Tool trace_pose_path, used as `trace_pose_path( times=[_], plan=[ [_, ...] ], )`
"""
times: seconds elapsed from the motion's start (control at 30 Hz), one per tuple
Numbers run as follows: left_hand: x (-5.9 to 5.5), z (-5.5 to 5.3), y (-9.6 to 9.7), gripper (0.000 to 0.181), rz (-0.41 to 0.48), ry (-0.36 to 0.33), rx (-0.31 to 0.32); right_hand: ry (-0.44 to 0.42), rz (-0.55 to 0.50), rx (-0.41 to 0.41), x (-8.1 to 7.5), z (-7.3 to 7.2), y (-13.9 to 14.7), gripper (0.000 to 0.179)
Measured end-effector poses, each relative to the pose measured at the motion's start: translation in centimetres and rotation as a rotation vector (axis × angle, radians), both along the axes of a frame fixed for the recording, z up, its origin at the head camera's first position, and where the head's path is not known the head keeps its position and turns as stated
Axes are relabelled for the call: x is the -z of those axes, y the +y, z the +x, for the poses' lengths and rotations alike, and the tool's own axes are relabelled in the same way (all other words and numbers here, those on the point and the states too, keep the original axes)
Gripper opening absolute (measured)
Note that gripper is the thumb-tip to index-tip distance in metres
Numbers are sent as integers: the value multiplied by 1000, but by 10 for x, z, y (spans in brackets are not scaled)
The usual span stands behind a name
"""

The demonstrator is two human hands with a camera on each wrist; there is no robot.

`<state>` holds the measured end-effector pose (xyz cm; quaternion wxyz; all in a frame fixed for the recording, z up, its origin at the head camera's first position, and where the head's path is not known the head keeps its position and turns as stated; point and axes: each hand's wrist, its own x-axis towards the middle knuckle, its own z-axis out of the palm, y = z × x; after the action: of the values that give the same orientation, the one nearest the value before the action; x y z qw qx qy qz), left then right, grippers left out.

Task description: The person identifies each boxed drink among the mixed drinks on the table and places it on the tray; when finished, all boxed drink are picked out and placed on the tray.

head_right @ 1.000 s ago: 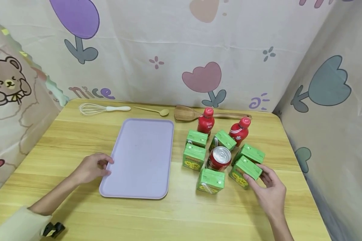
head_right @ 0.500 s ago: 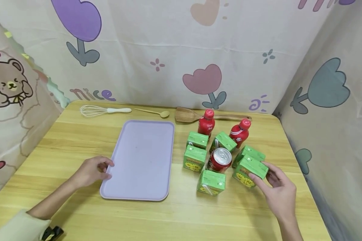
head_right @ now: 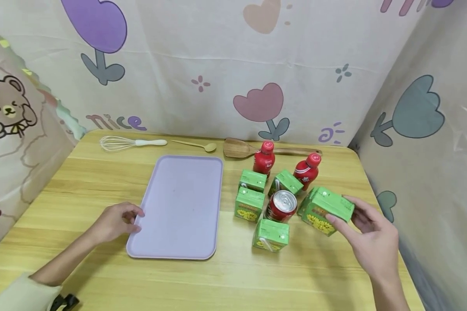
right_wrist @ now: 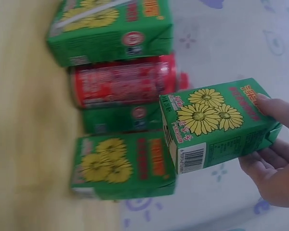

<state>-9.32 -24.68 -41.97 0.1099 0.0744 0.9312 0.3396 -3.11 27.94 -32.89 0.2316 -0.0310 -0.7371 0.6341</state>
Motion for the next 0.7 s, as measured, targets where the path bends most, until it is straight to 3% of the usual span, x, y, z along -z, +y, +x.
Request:
trace_pose_path(
  times=[0.2, 0.4, 0.7],
  plan=[
    [-1, 2, 0, 32, 6, -20, -13, 129, -110, -86, -16, -5, -8, 52],
    [-2, 3, 0, 33, 9, -24, -14, 117, -116, -98, -30, -14, -25, 52],
    [-2, 4, -2, 33, 18, -36, -13, 133, -83, -262, -42, -33, -64, 50]
  ],
)
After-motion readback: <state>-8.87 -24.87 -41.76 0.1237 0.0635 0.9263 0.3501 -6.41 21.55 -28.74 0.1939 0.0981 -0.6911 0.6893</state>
